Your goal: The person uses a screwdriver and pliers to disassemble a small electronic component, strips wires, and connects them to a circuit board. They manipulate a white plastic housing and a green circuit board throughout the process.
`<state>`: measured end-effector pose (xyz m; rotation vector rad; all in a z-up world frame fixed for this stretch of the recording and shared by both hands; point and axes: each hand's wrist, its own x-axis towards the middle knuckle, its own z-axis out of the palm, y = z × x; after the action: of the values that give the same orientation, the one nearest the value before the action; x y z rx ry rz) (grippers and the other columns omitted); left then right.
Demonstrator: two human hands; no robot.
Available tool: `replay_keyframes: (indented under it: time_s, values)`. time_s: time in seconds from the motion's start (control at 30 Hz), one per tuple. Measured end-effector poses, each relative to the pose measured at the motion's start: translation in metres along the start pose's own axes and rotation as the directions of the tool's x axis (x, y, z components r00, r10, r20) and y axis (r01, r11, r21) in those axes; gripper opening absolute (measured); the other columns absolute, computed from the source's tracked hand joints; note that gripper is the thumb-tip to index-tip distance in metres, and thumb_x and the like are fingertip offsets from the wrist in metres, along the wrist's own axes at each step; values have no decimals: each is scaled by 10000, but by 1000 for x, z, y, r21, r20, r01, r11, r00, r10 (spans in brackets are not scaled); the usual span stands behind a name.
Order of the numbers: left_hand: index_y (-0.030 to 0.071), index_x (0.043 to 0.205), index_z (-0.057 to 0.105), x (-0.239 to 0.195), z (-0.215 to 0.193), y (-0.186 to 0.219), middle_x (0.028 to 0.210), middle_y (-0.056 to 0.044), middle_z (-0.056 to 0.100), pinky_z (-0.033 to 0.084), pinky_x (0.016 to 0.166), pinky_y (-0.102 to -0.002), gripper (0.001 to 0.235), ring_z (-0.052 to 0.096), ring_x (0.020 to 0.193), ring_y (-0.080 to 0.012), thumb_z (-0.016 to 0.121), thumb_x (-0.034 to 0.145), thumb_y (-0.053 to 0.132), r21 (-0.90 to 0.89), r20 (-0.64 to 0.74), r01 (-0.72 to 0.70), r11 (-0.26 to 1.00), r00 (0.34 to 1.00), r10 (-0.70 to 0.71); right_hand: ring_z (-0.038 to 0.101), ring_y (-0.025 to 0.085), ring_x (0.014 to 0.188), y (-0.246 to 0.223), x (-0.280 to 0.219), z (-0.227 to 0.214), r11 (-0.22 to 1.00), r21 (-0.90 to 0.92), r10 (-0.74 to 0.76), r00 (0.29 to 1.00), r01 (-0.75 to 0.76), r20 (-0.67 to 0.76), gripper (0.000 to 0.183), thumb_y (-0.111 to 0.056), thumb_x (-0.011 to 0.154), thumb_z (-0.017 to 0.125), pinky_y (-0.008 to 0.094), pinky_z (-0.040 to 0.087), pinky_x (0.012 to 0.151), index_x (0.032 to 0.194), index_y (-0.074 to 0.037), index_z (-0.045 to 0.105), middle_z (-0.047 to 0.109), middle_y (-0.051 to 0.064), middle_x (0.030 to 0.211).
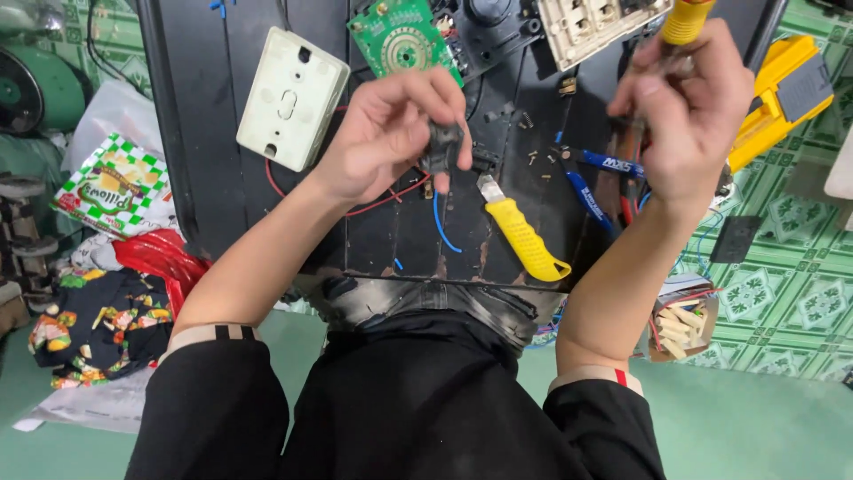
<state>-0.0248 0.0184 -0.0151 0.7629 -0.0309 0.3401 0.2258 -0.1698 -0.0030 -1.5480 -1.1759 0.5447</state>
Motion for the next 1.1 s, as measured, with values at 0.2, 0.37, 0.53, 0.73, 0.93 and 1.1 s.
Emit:
replay_keyframes:
  time_s: [0.2, 0.37, 0.53, 0.73, 0.93, 1.1]
  values:
    - [59, 1143, 615, 0, 6, 0, 1181, -115, 560, 673, 641, -359, 159, 696, 947, -348, 622, 1083, 205, 61, 1, 71, 996, 997, -71, 440, 149, 711, -2, -3, -5, 991, -108, 68, 994, -77, -80, 74, 133, 1120, 560, 289, 337, 651, 1145, 69, 533, 566, 137, 947]
    - [66, 1261, 586, -1, 5, -2, 1214, -136, 549, 680, 737, -373, 194, 688, 1054, -353, 568, 1117, 196, 71, -28, 72, 995, 997, -70, 250, 165, 647, 8, -2, -5, 939, -332, -110, 993, 88, -47, 410, 7, 1102, 747, 362, 191, 637, 816, 38, 453, 318, 74, 690]
    - [52, 1246, 590, 0, 6, -3, 1187, -151, 561, 673, 717, -379, 241, 702, 1044, -337, 612, 1095, 239, 33, -68, 87, 996, 994, -85, 372, 165, 694, -7, -5, -11, 934, -350, -77, 997, 64, -23, 382, -9, 1162, 897, 310, 299, 639, 946, 54, 588, 571, 125, 860]
    - [47, 1224, 590, 1, -1, -5, 1208, -152, 541, 669, 681, -385, 158, 670, 992, -344, 568, 1117, 161, -51, -37, 31, 998, 999, -33, 324, 169, 578, -33, -1, -11, 954, -257, -92, 967, 154, 238, 355, -71, 1057, 837, 334, 234, 601, 763, 45, 675, 414, 53, 594]
    - [40, 1281, 584, 0, -3, -7, 1251, -140, 500, 682, 761, -400, 225, 673, 1064, -362, 507, 1153, 208, 2, -56, 20, 1000, 998, -20, 397, 171, 621, -49, 2, -3, 939, -310, -47, 948, 149, 313, 236, -143, 993, 876, 319, 292, 610, 1003, 58, 754, 519, 74, 703]
    - [9, 1260, 597, -1, -2, -11, 1290, -140, 484, 678, 756, -411, 235, 679, 1061, -368, 524, 1133, 192, -95, -132, 42, 995, 990, -55, 393, 141, 572, -22, -17, -1, 967, -244, -64, 998, 69, 30, 372, 114, 979, 630, 298, 292, 562, 1348, 97, 676, 606, 117, 844]
